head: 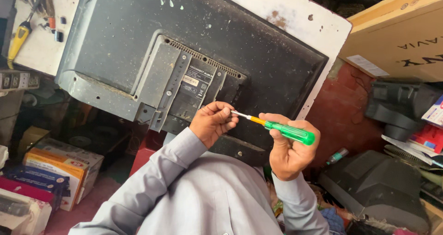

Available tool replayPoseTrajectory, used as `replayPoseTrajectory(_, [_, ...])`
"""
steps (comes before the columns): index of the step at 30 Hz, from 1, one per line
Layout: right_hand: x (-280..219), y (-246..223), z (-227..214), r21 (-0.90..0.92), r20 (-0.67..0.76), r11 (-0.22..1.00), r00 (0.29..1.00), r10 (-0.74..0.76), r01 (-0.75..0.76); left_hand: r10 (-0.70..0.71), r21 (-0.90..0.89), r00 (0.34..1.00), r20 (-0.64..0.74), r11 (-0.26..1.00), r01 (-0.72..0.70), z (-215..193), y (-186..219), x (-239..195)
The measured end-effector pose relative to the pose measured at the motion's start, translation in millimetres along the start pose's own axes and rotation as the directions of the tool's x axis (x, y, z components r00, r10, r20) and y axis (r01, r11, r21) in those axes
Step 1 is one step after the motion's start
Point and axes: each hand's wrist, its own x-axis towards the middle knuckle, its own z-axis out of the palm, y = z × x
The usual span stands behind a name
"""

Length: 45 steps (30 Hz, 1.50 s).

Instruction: The person uses a screwdriver to remove screws from the back panel of a television set, then detaches the panel and sets it aside. The person then moves the television and handles a power cord.

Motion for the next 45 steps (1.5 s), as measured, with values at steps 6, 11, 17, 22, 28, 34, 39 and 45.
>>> replayPoseTrajectory(6, [-5,4,2,0.029,-0.029,0.998,0.998,0.055,-0.054,-0.053,-0.075,0.998,-0.028,0.996,0.051,-4,-6,1])
replayPoseTrajectory(11, [-6,10,4,0.077,-0.076,0.993,0.992,0.098,-0.092,-0.079,-0.082,0.996,-0.048,0.994,0.075,-6,-9,6])
replayPoseTrajectory(17, [5,15,1,-0.054,-0.081,0.991,0.990,0.115,-0.119,-0.104,-0.076,0.993,-0.057,0.992,0.100,-1,-8,15])
replayPoseTrajectory(22, [24,18,6,-0.085,0.014,0.995,0.999,0.051,-0.050,-0.064,-0.167,0.998,-0.021,0.984,0.060,9,7,14])
replayPoseTrajectory(28, [56,30,36,-0.130,0.059,0.985,0.992,-0.109,0.116,-0.013,-0.164,1.000,0.012,0.986,0.015,8,39,-4])
replayPoseTrajectory(34, [100,51,85,-0.094,0.223,0.971,0.955,-0.195,0.220,0.028,0.000,0.998,-0.064,1.000,-0.028,-15,53,-32])
replayPoseTrajectory(39, [116,53,109,-0.176,0.346,0.976,0.936,-0.060,0.127,0.180,0.247,0.973,-0.144,0.959,-0.141,-36,61,-47])
replayPoseTrajectory(45, [111,66,127,-0.218,0.405,0.960,0.911,-0.074,0.175,0.301,0.332,0.936,-0.184,0.915,-0.229,-54,77,-51])
